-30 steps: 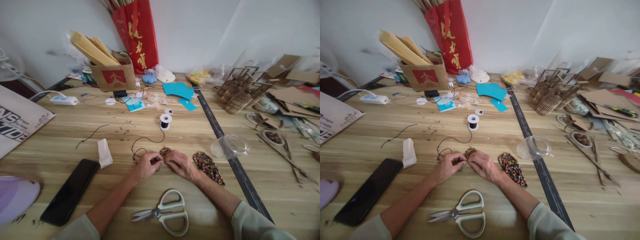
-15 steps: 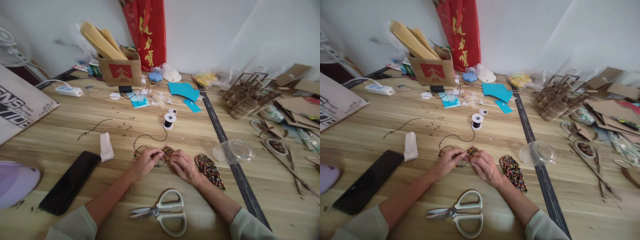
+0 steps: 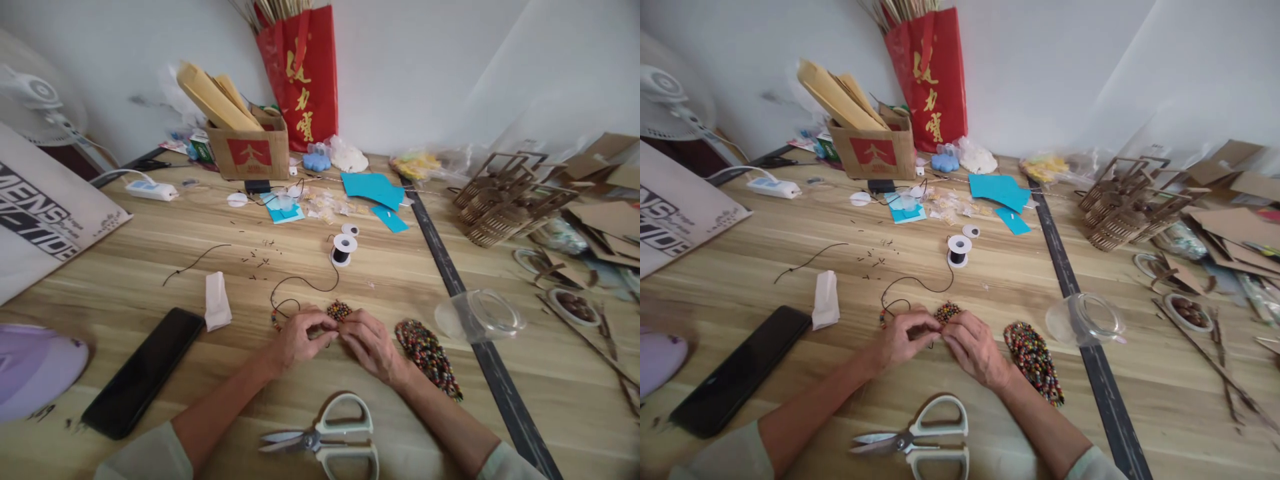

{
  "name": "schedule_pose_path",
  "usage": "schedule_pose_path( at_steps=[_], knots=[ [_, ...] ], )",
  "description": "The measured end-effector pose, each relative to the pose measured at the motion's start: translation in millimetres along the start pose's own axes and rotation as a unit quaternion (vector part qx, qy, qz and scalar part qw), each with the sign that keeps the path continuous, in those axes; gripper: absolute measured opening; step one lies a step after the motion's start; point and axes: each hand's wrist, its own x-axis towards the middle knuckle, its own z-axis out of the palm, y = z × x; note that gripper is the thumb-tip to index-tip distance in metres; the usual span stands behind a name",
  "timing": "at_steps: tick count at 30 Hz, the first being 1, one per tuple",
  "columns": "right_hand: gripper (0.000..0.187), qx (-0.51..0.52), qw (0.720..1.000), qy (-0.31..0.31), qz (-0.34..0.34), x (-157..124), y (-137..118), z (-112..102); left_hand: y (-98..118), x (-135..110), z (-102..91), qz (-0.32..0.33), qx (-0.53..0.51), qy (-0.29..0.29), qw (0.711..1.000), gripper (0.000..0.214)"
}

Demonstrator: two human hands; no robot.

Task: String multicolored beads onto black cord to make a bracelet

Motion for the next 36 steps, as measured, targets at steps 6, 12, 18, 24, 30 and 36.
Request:
schedule_pose_path(
  at_steps=[6,12,18,24,30,36],
  knots=[
    [0.013,0.015,1.0,0.007,0.014,3.1,-3.2,-2.3,10.0,-1.5,-14.1,-0.033,-0.127,0.086,0.988,0.023],
    [0.011,0.037,0.999,0.013,0.015,5.6,-6.0,-3.7,2.7,2.5,-29.1,-0.045,-0.244,0.181,0.952,0.026],
    [0.012,0.033,0.999,0.024,0.014,4.3,-4.4,-3.9,0.3,6.4,-42.2,-0.06,-0.309,0.207,0.926,0.024],
    [0.011,0.038,0.999,0.019,0.022,5.3,-5.1,-4.9,-0.1,8.4,-54.9,-0.08,-0.278,0.228,0.93,0.025],
    [0.012,0.02,0.999,0.02,0.015,4.6,-3.5,-4.5,11.5,8.1,-44.7,-0.143,-0.175,0.091,0.97,0.019],
    [0.012,0.007,1.0,0.025,0.001,2.3,-1.9,-4.3,13.6,5.6,-23.3,-0.146,-0.112,-0.025,0.983,0.022]
  ],
)
